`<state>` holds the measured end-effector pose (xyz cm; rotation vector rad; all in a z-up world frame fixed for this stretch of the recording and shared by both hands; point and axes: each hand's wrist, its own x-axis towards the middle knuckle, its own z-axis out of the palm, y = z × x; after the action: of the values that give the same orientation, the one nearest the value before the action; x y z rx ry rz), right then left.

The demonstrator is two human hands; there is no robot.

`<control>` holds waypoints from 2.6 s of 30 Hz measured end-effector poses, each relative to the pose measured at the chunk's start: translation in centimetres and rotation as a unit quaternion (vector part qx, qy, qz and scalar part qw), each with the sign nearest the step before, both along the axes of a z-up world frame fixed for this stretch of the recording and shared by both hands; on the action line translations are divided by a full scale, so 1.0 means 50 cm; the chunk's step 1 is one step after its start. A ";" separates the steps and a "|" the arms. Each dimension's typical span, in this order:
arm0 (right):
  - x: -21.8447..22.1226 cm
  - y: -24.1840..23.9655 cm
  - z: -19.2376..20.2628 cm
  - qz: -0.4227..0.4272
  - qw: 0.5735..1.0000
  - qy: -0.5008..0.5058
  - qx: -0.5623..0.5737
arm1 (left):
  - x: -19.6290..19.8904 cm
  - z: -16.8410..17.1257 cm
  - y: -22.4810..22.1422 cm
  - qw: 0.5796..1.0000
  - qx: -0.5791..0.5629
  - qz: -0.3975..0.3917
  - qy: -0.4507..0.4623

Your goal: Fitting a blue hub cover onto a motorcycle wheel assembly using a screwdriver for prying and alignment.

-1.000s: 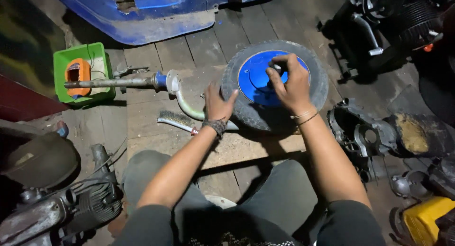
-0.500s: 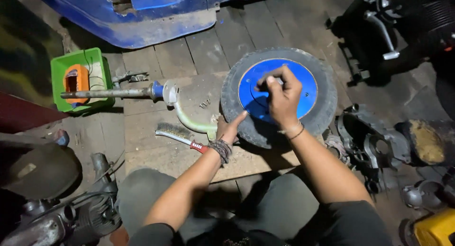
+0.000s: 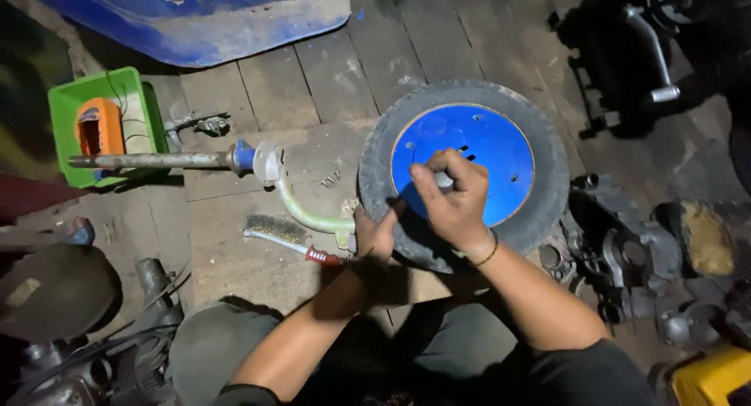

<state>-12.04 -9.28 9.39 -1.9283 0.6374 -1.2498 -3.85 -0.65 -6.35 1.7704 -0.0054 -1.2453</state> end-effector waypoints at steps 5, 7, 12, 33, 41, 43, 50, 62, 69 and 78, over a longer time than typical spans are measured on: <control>-0.022 -0.025 -0.013 0.172 0.979 0.062 0.092 | -0.015 -0.015 0.044 0.955 -0.269 0.001 -0.122; -0.018 -0.035 -0.002 0.307 0.937 0.097 0.134 | 0.004 -0.021 0.022 0.949 -0.267 -0.083 -0.148; 0.014 -0.072 -0.049 0.392 0.878 0.171 0.216 | -0.026 0.076 -0.001 0.869 0.187 -0.228 -0.398; -0.394 -0.147 -0.079 -0.047 0.930 -0.341 0.126 | 0.181 0.083 0.073 0.950 -0.152 -0.127 -0.242; -0.452 -0.187 -0.135 -0.123 0.920 -0.363 0.077 | 0.272 0.165 0.066 0.868 -0.238 -0.298 -0.317; -0.459 -0.177 -0.126 -0.140 0.927 -0.344 0.048 | 0.315 0.144 0.065 0.840 -0.270 -0.327 -0.340; -0.468 -0.210 -0.150 -0.260 0.942 -0.139 -0.162 | 0.403 0.025 0.116 0.772 -0.046 -0.377 -0.510; -0.333 -0.103 -0.064 -0.084 0.978 -0.081 -0.171 | 0.324 0.047 0.100 0.707 -0.073 -0.471 -0.523; -0.345 -0.125 -0.088 0.008 0.981 -0.173 -0.093 | 0.312 0.052 0.091 0.713 -0.070 -0.475 -0.511; -0.282 -0.080 -0.054 0.041 0.993 -0.107 0.010 | 0.315 0.023 0.074 0.700 -0.092 -0.483 -0.519</control>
<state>-26.14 -13.29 6.67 -1.7563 0.4538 -1.3678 11.88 3.07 -5.19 2.0824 -1.8418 -0.5953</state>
